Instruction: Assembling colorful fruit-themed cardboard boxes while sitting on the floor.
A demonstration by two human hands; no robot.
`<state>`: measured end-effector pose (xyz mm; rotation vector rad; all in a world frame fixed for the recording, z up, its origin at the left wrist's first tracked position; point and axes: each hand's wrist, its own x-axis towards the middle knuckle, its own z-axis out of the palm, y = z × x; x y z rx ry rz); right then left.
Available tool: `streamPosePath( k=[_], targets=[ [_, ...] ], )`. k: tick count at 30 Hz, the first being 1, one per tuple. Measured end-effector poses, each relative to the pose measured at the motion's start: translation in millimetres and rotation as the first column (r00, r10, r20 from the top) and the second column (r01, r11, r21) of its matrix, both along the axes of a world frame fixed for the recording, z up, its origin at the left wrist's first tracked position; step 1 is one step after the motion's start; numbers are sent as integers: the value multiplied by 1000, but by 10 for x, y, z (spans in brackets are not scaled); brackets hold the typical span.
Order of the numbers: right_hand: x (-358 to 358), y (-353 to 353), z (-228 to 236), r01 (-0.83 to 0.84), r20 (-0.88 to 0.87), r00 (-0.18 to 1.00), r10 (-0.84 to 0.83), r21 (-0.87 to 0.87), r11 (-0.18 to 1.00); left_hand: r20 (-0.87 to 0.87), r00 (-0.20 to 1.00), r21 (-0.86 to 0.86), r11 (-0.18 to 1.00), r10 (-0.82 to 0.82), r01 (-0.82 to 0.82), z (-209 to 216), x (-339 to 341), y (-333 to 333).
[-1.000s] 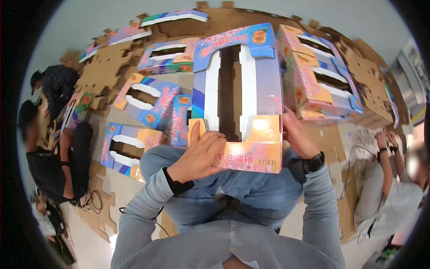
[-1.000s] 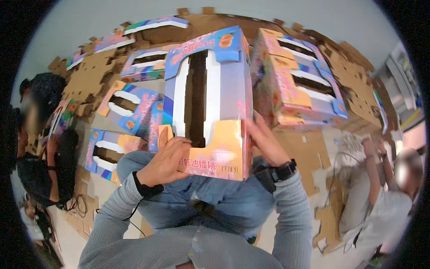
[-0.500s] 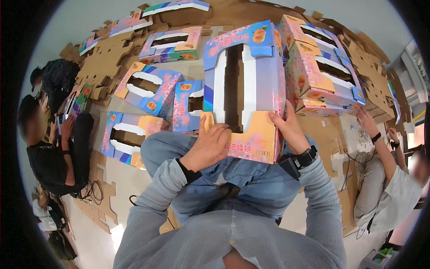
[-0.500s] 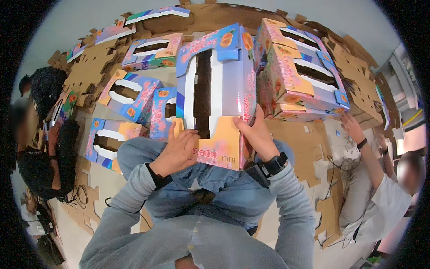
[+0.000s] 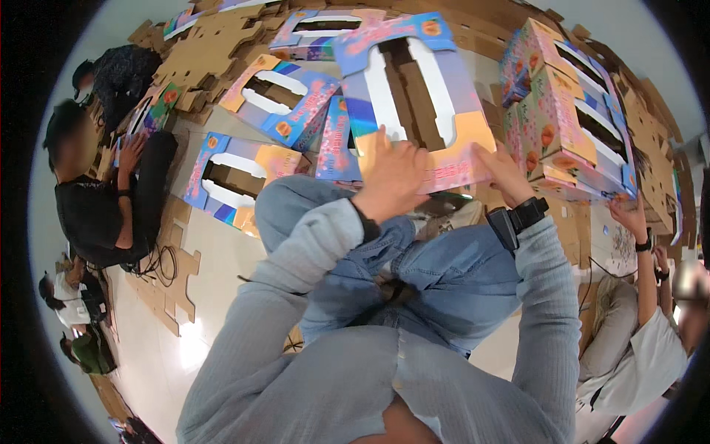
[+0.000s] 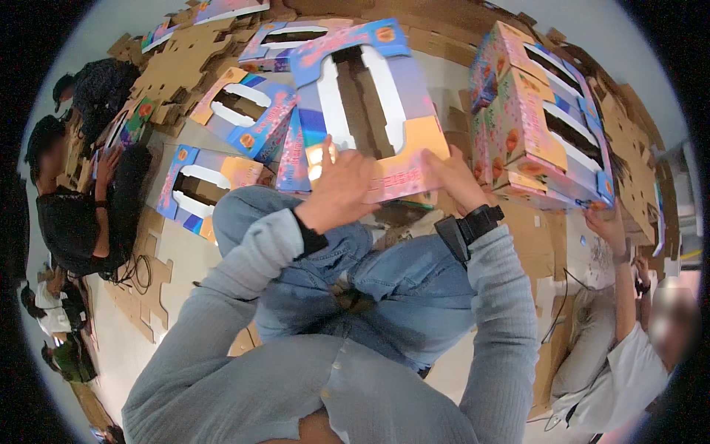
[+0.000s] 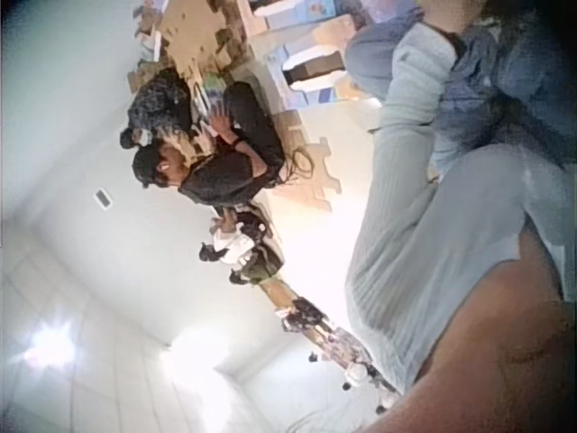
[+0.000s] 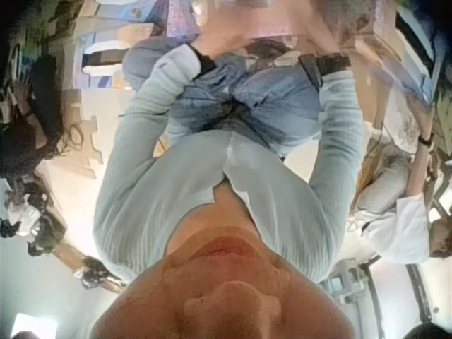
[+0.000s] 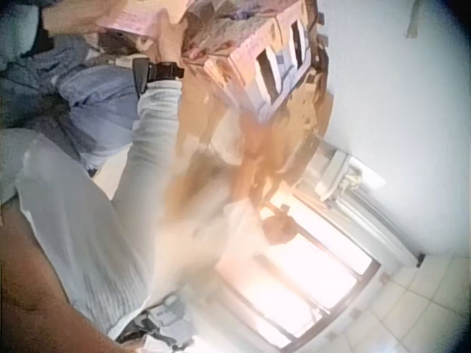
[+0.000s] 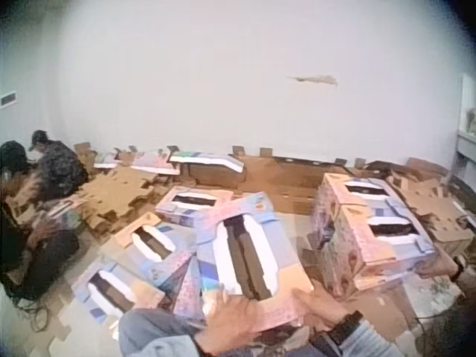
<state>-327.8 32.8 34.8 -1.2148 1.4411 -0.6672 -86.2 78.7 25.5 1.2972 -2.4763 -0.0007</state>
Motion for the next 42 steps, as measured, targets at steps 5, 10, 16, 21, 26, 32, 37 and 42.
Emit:
streamPosePath(
  k=[5, 10, 16, 21, 26, 32, 37, 42],
  targets=[
    [-121, -173, -208, 207, 109, 966, -236, 231, 951, -100, 977, 67, 981, 188, -182, -98, -497, -149],
    [-268, -340, -550, -20, 307, 945, -108, 384, 923, -296, 936, 182, 973, 191, -141, -296, -924, -313],
    [-543, -607, -832, 30, 318, 940, -124, 285, 958, -400, 903, 339, 891, -155, 303, -505, -244, -784],
    [-375, -721, -754, 22, 244, 965, -92, 276, 961, -230, 949, 399, 869, -214, 293, -463, 241, -1049],
    [-249, -883, -750, -34, 95, 995, 20, 153, 988, -174, 972, 390, 895, -160, 217, -530, 101, -995],
    [-262, -1025, -730, -218, -123, 968, 217, 4, 976, -131, 985, 591, 789, -112, 169, -514, -23, -1058],
    [56, -469, -516, -575, -732, 677, 81, -456, 679, -138, 982, 659, 728, -129, 189, -524, -13, -1179],
    [333, -54, -410, -775, -889, 435, 143, -289, 562, -343, 924, 730, 572, -168, 375, -662, 0, -1277]
  ],
)
